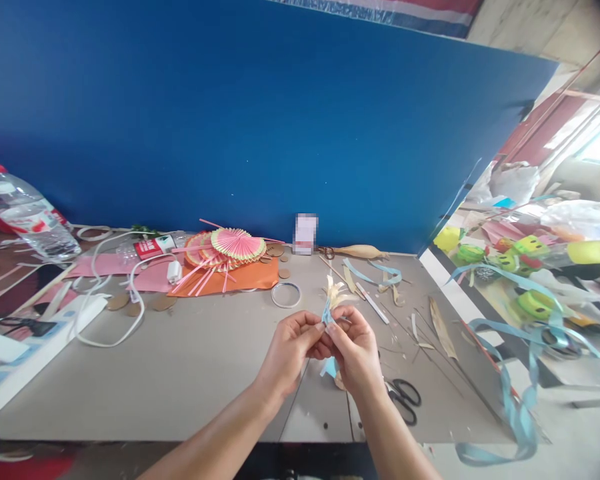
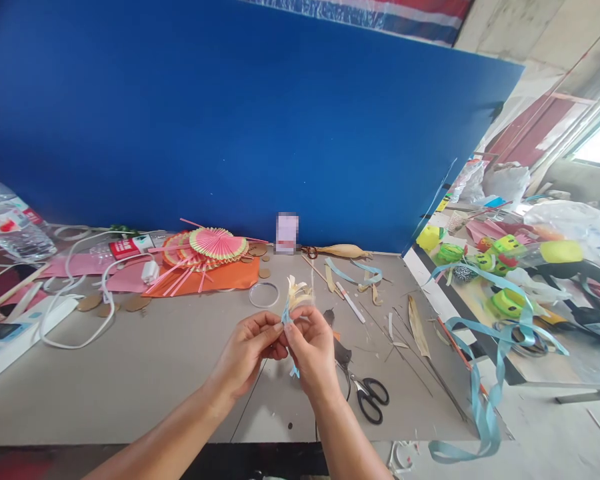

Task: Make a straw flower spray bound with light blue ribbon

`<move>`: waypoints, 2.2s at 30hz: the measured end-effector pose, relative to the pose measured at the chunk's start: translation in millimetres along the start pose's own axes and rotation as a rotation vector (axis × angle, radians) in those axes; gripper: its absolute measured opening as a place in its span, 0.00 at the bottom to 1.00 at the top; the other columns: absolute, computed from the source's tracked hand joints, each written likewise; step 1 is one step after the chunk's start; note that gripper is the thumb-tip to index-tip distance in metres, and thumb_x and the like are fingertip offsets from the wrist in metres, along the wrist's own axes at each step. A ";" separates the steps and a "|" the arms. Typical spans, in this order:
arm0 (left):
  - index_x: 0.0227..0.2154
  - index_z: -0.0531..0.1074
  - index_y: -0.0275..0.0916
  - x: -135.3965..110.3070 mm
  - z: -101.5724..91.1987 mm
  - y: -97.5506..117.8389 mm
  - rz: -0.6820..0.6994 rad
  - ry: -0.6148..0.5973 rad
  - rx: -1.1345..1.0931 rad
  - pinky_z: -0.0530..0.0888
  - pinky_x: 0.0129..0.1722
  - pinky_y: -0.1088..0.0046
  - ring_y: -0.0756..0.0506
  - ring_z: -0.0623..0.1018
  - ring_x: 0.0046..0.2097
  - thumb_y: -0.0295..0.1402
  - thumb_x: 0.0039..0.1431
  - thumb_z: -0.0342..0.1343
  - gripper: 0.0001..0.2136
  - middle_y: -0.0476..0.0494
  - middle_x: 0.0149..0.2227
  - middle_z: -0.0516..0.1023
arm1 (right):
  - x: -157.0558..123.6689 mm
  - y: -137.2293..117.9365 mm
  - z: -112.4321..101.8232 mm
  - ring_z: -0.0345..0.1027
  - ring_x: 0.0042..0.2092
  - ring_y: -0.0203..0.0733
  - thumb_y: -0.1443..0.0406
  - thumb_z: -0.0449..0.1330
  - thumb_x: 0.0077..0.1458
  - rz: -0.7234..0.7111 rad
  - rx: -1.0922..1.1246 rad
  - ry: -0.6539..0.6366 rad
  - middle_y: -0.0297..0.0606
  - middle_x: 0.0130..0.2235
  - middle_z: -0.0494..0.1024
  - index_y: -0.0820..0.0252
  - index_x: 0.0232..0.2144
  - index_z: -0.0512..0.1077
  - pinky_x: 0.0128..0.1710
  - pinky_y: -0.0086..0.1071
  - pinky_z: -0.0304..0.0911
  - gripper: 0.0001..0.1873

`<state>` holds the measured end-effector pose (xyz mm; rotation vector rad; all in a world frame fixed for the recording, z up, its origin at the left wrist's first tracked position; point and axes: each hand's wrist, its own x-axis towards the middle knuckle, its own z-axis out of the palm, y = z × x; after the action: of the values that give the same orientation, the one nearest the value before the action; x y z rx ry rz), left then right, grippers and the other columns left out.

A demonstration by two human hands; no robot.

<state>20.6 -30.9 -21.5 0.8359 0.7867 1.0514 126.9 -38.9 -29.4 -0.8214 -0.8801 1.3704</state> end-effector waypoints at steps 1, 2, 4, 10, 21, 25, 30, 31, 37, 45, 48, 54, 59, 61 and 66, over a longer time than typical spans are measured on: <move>0.22 0.66 0.33 -0.2 -0.1 0.3 0.001 0.006 0.003 0.65 0.22 0.79 0.54 0.69 0.20 0.34 0.46 0.55 0.08 0.49 0.19 0.71 | -0.1 -0.7 0.0 0.52 0.18 0.28 0.63 0.58 0.46 0.004 -0.003 0.008 0.25 0.17 0.61 0.58 0.30 0.60 0.18 0.23 0.49 0.10; 0.22 0.66 0.33 -0.5 0.0 0.7 0.001 0.014 0.009 0.65 0.22 0.79 0.54 0.69 0.20 0.34 0.46 0.55 0.08 0.48 0.19 0.72 | -0.1 -1.5 0.0 0.52 0.18 0.28 0.63 0.58 0.46 0.008 -0.010 0.019 0.25 0.17 0.61 0.58 0.30 0.59 0.18 0.23 0.49 0.11; 0.22 0.66 0.34 -1.4 0.8 2.2 0.001 0.026 0.022 0.65 0.23 0.79 0.54 0.70 0.20 0.34 0.46 0.56 0.08 0.48 0.19 0.72 | -0.1 -3.1 0.3 0.51 0.17 0.27 0.62 0.58 0.47 0.015 -0.025 0.041 0.25 0.17 0.62 0.58 0.31 0.59 0.16 0.22 0.48 0.12; 0.21 0.66 0.34 -2.4 5.3 5.6 -0.024 0.033 -0.001 0.65 0.22 0.78 0.53 0.69 0.19 0.34 0.45 0.57 0.08 0.49 0.18 0.72 | 0.4 -2.0 3.0 0.52 0.17 0.28 0.60 0.59 0.45 0.031 0.012 0.055 0.25 0.16 0.60 0.58 0.32 0.61 0.16 0.24 0.49 0.13; 0.21 0.65 0.33 -3.2 8.5 0.4 -0.044 0.031 -0.082 0.65 0.22 0.79 0.54 0.69 0.19 0.32 0.45 0.56 0.07 0.49 0.18 0.71 | 0.5 0.9 3.6 0.51 0.16 0.29 0.61 0.61 0.43 0.031 0.054 0.053 0.24 0.16 0.60 0.56 0.28 0.60 0.15 0.24 0.52 0.12; 0.20 0.65 0.33 -3.8 8.9 -0.1 -0.051 0.045 -0.092 0.66 0.22 0.79 0.54 0.69 0.19 0.33 0.44 0.56 0.08 0.49 0.18 0.71 | -0.2 2.0 3.9 0.51 0.17 0.28 0.62 0.61 0.44 -0.019 0.044 0.063 0.24 0.16 0.58 0.56 0.27 0.60 0.15 0.24 0.53 0.12; 0.20 0.65 0.34 -4.6 9.0 -0.1 -0.061 0.059 -0.100 0.67 0.23 0.79 0.54 0.69 0.19 0.34 0.43 0.57 0.08 0.49 0.18 0.71 | -1.3 2.3 4.7 0.52 0.19 0.29 0.62 0.61 0.43 -0.062 0.005 0.093 0.25 0.18 0.59 0.57 0.26 0.60 0.18 0.23 0.53 0.11; 0.21 0.65 0.34 -4.7 8.9 -0.2 -0.065 0.063 -0.101 0.67 0.23 0.78 0.54 0.69 0.19 0.34 0.43 0.57 0.08 0.49 0.18 0.71 | -1.5 2.6 4.5 0.52 0.20 0.29 0.63 0.61 0.43 -0.076 -0.015 0.104 0.25 0.18 0.59 0.58 0.26 0.60 0.19 0.23 0.53 0.11; 0.21 0.65 0.34 -4.1 8.3 -1.6 -0.064 0.073 -0.093 0.67 0.23 0.78 0.54 0.70 0.19 0.33 0.44 0.56 0.08 0.49 0.18 0.72 | -1.2 9.4 -1.4 0.49 0.20 0.28 0.62 0.59 0.46 -0.130 -0.111 0.088 0.25 0.18 0.57 0.58 0.26 0.61 0.19 0.23 0.49 0.09; 0.20 0.65 0.34 -3.5 8.7 -3.7 -0.080 0.094 -0.087 0.67 0.22 0.79 0.54 0.70 0.19 0.32 0.43 0.56 0.08 0.49 0.18 0.72 | -1.3 15.4 -7.2 0.49 0.19 0.28 0.62 0.59 0.46 -0.186 -0.158 0.085 0.24 0.17 0.58 0.58 0.26 0.62 0.19 0.23 0.48 0.08; 0.21 0.64 0.34 -0.9 7.5 -5.0 -0.076 0.090 -0.070 0.66 0.21 0.80 0.54 0.70 0.19 0.33 0.44 0.56 0.08 0.49 0.18 0.72 | 1.2 14.2 -7.4 0.50 0.20 0.28 0.62 0.58 0.46 -0.129 -0.140 0.075 0.25 0.18 0.58 0.58 0.26 0.61 0.19 0.23 0.49 0.08; 0.22 0.65 0.34 4.5 4.3 -3.7 -0.038 0.071 0.006 0.65 0.22 0.80 0.53 0.71 0.21 0.34 0.46 0.55 0.08 0.48 0.20 0.72 | 9.6 12.8 -8.8 0.47 0.18 0.27 0.61 0.59 0.45 -0.049 -0.121 0.089 0.24 0.17 0.57 0.58 0.27 0.62 0.16 0.21 0.45 0.10; 0.26 0.66 0.34 6.3 -0.2 -1.4 -0.013 0.052 0.038 0.65 0.22 0.80 0.53 0.71 0.21 0.34 0.47 0.54 0.07 0.48 0.21 0.73 | 14.0 12.3 -13.4 0.46 0.16 0.26 0.60 0.59 0.45 -0.045 -0.159 0.036 0.23 0.15 0.57 0.59 0.26 0.62 0.13 0.21 0.43 0.10; 0.27 0.65 0.35 7.1 -2.1 -1.1 -0.002 0.053 0.037 0.65 0.23 0.79 0.53 0.71 0.22 0.33 0.47 0.54 0.07 0.47 0.21 0.74 | 15.2 11.5 -15.5 0.45 0.16 0.25 0.61 0.60 0.45 -0.030 -0.165 0.017 0.23 0.16 0.57 0.59 0.26 0.62 0.14 0.21 0.43 0.11; 0.25 0.66 0.34 8.7 -5.3 -1.0 -0.036 0.029 0.022 0.65 0.22 0.80 0.53 0.71 0.23 0.34 0.47 0.55 0.08 0.47 0.22 0.73 | 16.5 6.0 -18.2 0.48 0.17 0.26 0.62 0.61 0.43 0.041 -0.135 -0.064 0.25 0.18 0.61 0.58 0.27 0.62 0.15 0.21 0.44 0.11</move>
<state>19.0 -21.9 -26.1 0.8242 0.8368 1.0268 140.4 -21.8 -42.3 -0.9069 -1.0194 1.3908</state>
